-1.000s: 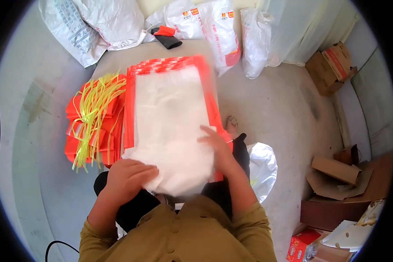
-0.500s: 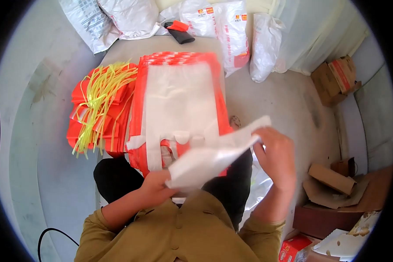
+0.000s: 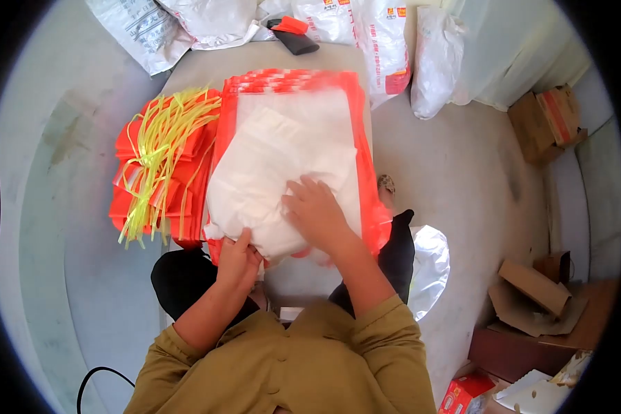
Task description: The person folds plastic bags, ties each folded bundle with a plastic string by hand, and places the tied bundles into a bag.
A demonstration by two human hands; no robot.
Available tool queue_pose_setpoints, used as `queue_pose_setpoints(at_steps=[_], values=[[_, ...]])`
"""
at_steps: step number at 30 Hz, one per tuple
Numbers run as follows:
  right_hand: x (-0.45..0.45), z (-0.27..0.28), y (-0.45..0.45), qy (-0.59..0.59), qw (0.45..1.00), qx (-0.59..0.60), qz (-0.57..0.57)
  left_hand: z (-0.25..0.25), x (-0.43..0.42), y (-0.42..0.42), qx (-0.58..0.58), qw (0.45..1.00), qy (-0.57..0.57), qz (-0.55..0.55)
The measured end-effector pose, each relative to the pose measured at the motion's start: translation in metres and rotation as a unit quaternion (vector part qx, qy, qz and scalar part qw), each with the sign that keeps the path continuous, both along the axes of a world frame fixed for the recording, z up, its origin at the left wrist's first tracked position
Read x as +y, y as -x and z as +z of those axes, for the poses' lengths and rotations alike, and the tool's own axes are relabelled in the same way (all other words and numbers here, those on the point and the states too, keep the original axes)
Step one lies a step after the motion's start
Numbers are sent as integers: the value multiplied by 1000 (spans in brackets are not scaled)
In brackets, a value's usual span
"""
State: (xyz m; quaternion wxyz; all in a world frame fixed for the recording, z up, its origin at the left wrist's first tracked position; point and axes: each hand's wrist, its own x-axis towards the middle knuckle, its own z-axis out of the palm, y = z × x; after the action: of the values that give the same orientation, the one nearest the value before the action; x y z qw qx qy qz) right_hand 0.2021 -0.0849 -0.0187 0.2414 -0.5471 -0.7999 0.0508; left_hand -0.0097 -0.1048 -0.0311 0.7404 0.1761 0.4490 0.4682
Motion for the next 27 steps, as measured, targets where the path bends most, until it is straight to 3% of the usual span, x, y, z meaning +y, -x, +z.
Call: queue_pose_setpoints(at_steps=[4,8,12,15,19,25,27], values=[[-6,3,0,-22,998,53,-29,8,-4,-2,-27,999,-16,-7],[-12,9,7,19,990,138,13,5,-7,7,-40,999,-1,-9],[-42,7,17,4,990,138,25,18,-10,12,-69,997,13,18],[-66,4,19,0,997,77,5,12,-6,28,-126,991,-29,-39],[-74,-5,20,-45,997,24,-59,13,2,31,-171,983,5,-61],[-52,-8,-10,-129,989,55,-56,7,7,41,-155,982,-25,-101],[-57,-2,-17,-54,989,74,-120,3,4,48,-133,987,-38,-86]])
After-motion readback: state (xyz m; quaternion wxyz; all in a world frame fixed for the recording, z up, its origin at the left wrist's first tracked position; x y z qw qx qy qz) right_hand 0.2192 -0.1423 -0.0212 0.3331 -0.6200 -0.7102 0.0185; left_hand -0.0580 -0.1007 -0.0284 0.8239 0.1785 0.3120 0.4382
